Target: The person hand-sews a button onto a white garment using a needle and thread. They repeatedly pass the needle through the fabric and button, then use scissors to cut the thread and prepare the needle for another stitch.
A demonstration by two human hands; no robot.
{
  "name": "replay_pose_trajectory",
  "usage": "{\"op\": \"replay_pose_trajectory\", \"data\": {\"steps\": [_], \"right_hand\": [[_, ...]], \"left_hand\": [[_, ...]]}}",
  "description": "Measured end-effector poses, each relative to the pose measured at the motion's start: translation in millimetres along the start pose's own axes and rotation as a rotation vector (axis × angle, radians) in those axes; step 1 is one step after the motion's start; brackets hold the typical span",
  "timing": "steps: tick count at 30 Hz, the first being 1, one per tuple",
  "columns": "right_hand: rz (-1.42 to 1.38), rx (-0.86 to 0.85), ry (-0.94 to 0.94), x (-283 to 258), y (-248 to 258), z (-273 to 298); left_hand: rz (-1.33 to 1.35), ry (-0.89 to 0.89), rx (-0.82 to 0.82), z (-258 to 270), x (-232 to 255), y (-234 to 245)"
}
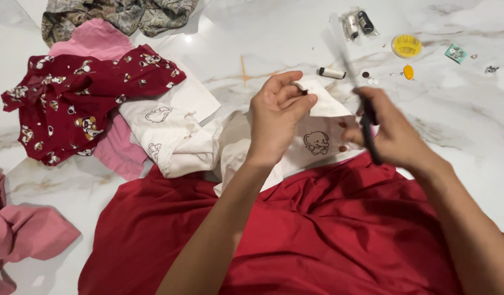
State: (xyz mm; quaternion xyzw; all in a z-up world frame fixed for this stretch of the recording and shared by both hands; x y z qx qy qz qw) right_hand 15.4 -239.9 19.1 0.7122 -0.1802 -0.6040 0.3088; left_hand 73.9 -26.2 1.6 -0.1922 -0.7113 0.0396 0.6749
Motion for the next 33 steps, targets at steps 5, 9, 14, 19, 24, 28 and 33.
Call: {"op": "replay_pose_trajectory", "data": {"steps": [5, 9, 14, 19, 24, 28, 33], "right_hand": [[0.259, -0.118, -0.690, 99, 11, -5], [0.434, -0.231, -0.750, 166, 8, 7], [0.528, -0.298, -0.867, 206, 6, 5], [0.658, -0.351, -0.893, 179, 10, -16], [0.546, -0.085, -0.385, 128, -9, -51], [0.502, 0.047, -0.306, 108, -26, -54], [0.436, -0.022, -0.468, 107, -35, -57]], "left_hand": [[-0.072, -0.006, 0.009, -6, -6, 18], [-0.858, 0.068, 0.041, -13, -2, 59], [-1.570, -0.018, 0.027, -33, -14, 65], [-1.390, -0.566, -0.195, -83, -62, -7], [-1.402, -0.441, -0.413, -113, -134, -26], [-1.553, -0.529, -0.443, -118, -169, -26], [-1.892, -0.561, -0.764, -120, -196, -37]]}}
Point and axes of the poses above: each hand's wrist, its own z-axis away from the middle knuckle, its own y-axis out of the back of the hand, x = y × z, the point moved 4 cm from there along -z, towards the middle knuckle, and after that the axes turned 4 degrees about -x, right-handed, at the moved point
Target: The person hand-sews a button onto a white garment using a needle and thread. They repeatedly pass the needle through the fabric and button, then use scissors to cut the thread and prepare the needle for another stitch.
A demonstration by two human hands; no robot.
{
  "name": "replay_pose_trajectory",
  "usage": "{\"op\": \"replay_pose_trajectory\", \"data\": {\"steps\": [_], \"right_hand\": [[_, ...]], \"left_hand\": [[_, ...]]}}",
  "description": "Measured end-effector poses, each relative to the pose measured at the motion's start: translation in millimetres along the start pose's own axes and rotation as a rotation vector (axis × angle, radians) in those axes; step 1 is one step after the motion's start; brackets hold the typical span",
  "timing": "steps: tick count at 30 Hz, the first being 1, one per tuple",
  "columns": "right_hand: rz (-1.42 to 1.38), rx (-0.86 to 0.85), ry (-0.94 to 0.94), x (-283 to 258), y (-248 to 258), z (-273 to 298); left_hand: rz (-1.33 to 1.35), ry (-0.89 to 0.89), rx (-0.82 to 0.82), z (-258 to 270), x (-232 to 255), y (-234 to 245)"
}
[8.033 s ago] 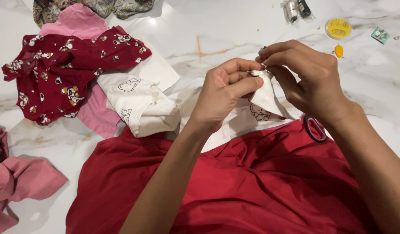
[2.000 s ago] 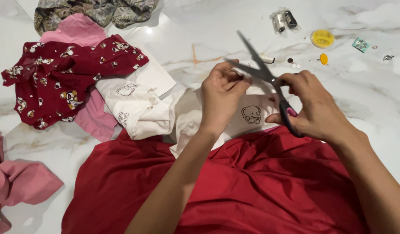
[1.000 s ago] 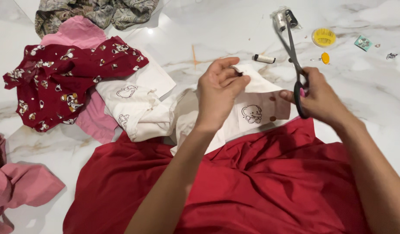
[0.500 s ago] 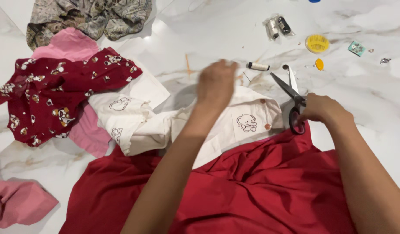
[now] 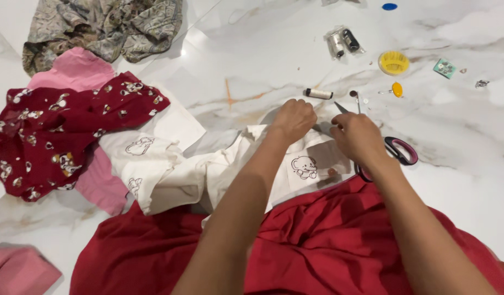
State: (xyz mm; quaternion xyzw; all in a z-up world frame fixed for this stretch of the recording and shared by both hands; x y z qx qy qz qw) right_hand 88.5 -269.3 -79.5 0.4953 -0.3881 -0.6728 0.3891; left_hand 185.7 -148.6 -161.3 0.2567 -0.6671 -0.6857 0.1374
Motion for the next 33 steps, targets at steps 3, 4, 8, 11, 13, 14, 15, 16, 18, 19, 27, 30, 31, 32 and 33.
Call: {"op": "replay_pose_trajectory", "data": {"steps": [3, 4, 8, 11, 13, 14, 15, 16, 18, 19, 27, 30, 31, 32, 33], "right_hand": [[-0.014, 0.040, 0.054, -6, -2, 0], [-0.007, 0.036, 0.063, -7, -3, 0], [0.017, 0.023, 0.088, -10, -6, 0], [0.022, 0.006, 0.081, -12, -4, 0], [0.024, -0.014, 0.066, -14, -3, 2], [0.027, -0.025, 0.059, -15, -3, 3], [0.030, -0.035, 0.052, -16, -3, 3], [0.038, -0.037, 0.060, -16, -3, 4], [0.054, -0.040, 0.078, -17, -3, 5], [0.028, -0.053, 0.079, -17, -4, 5], [-0.076, -0.038, 0.106, -4, -8, -2], [-0.112, 0.055, 0.127, 5, -2, -2], [-0.117, 0.053, 0.108, 8, -3, -2], [-0.121, 0.054, 0.091, 10, -2, -4], [-0.125, 0.056, 0.074, 11, -1, -4]], "left_hand": [[0.036, -0.083, -0.086, -9, -2, 0], [0.042, -0.098, -0.139, -11, -4, 0], [0.060, -0.126, -0.185, -23, -8, 2], [0.050, -0.153, -0.249, -31, -8, 0], [0.084, -0.128, -0.249, -32, -9, -2], [0.100, -0.115, -0.249, -33, -10, -4], [0.119, -0.102, -0.231, -34, -11, -4], [0.139, -0.088, -0.212, -33, -12, -5], [0.153, -0.078, -0.195, -32, -14, -7], [0.149, -0.081, -0.197, -31, -15, -8], [0.149, -0.093, -0.136, -20, -19, -5], [0.229, -0.035, -0.122, -7, -26, -2], [0.255, -0.018, -0.132, -3, -28, 0], [0.279, 0.000, -0.138, 0, -32, 4], [0.299, 0.012, -0.148, 3, -35, 7]]}}
Point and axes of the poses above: each hand's wrist, its own z-axis away from the middle knuckle, its own y-axis out of the back of the hand, x = y × z, the point moved 4 cm from there along -z, towards the middle knuckle, and after that the axes turned 4 degrees about -x, right-handed, at the moved point
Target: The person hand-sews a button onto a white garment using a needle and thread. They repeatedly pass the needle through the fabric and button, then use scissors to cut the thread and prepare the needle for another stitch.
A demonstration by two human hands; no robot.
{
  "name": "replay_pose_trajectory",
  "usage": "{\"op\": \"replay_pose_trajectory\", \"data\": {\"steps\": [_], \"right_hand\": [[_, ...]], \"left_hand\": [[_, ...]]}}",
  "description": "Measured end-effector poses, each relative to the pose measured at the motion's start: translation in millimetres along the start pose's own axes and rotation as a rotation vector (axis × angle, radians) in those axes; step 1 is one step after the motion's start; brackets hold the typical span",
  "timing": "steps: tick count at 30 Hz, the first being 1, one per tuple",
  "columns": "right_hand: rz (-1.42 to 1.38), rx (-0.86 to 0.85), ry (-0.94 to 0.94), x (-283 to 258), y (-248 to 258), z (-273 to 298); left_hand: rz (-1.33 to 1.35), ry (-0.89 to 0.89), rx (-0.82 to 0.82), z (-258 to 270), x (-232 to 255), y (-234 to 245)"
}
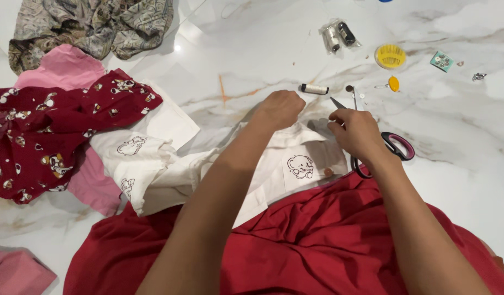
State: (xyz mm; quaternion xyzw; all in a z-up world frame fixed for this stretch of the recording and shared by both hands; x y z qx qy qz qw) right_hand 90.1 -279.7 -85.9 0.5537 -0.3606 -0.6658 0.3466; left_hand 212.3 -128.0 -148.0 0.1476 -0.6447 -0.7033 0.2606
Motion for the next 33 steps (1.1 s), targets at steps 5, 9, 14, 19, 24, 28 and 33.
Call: {"op": "replay_pose_trajectory", "data": {"steps": [5, 9, 14, 19, 24, 28, 33], "right_hand": [[0.002, 0.018, 0.023, 3, -6, 1], [0.015, 0.028, -0.001, 7, -15, -8], [0.036, 0.058, 0.086, 7, -24, -22], [0.019, 0.060, 0.106, 8, -25, -19], [-0.073, 0.063, 0.056, 3, -14, -16], [-0.093, 0.093, 0.054, -6, -8, -16], [-0.200, 0.175, 0.132, -11, -3, -16]], "left_hand": [[-0.061, -0.072, -0.018, 6, 3, 18], [0.076, -0.089, 0.295, 6, 7, 26], [-0.021, -0.073, 0.234, -12, 10, 3], [0.047, 0.029, 0.425, -18, 15, -19], [0.054, 0.045, 0.481, -14, 21, -23], [0.243, 0.128, 0.430, -11, 21, -24], [0.543, 0.236, 0.420, -13, 13, -24]]}}
Point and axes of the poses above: each hand's wrist, its own z-axis away from the middle knuckle, its own y-axis out of the back of the hand, x = y × z, the point moved 4 cm from there along -z, towards the middle knuckle, and after that the axes turned 4 degrees about -x, right-handed, at the moved point
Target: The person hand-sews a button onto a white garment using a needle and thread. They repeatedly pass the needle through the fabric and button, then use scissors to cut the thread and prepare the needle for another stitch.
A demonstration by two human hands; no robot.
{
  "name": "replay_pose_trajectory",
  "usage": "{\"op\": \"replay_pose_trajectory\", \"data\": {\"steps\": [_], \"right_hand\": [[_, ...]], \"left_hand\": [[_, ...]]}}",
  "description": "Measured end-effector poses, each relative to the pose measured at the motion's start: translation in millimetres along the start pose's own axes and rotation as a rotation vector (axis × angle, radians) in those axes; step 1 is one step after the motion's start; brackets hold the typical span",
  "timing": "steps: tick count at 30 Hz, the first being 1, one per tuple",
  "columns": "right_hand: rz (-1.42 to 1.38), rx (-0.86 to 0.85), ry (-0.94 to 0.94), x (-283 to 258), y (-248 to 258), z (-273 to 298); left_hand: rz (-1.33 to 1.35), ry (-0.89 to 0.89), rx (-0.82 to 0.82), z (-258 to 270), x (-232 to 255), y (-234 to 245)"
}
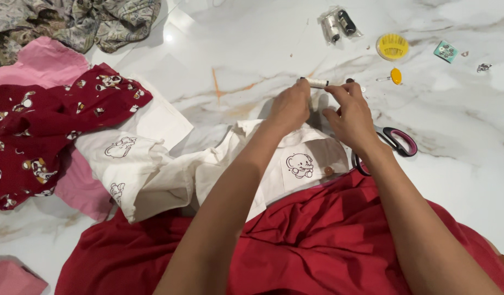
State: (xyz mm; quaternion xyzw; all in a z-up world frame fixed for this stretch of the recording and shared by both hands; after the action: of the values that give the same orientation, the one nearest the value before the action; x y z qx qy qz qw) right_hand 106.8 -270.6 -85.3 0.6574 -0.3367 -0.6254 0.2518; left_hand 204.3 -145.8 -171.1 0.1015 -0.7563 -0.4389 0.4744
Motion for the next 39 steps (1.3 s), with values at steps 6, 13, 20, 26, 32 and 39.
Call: {"op": "replay_pose_trajectory", "data": {"steps": [6, 13, 20, 26, 32, 39], "right_hand": [[0.099, -0.077, -0.066, 7, -5, -3], [-0.559, -0.049, -0.059, 3, 6, -14], [-0.388, 0.009, 0.011, -2, 36, -16], [-0.499, 0.089, 0.057, -15, 65, -11], [-0.291, 0.265, 0.162, -40, 91, -2], [-0.062, 0.265, 0.349, -61, 106, 5]], "left_hand": [[0.249, 0.056, 0.085, -11, -15, 16], [0.953, 0.163, -0.185, -13, 14, 25], [1.062, 0.145, -0.329, -16, 48, 54], [0.877, 0.081, -0.304, -12, 67, 84], [0.605, 0.097, -0.170, -12, 89, 110], [0.677, 0.028, -0.113, -12, 108, 127]]}}
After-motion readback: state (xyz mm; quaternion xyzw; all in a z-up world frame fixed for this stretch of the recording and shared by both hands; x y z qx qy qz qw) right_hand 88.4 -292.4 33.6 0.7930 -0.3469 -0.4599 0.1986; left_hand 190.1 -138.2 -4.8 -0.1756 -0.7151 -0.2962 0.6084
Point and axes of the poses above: each hand's wrist, its own z-axis away from the middle knuckle, its own y-axis out of the back of the hand, x = y × z, the point moved 4 cm from there along -z, towards the middle knuckle, and after that the axes turned 4 degrees about -x, right-handed, at the moved point
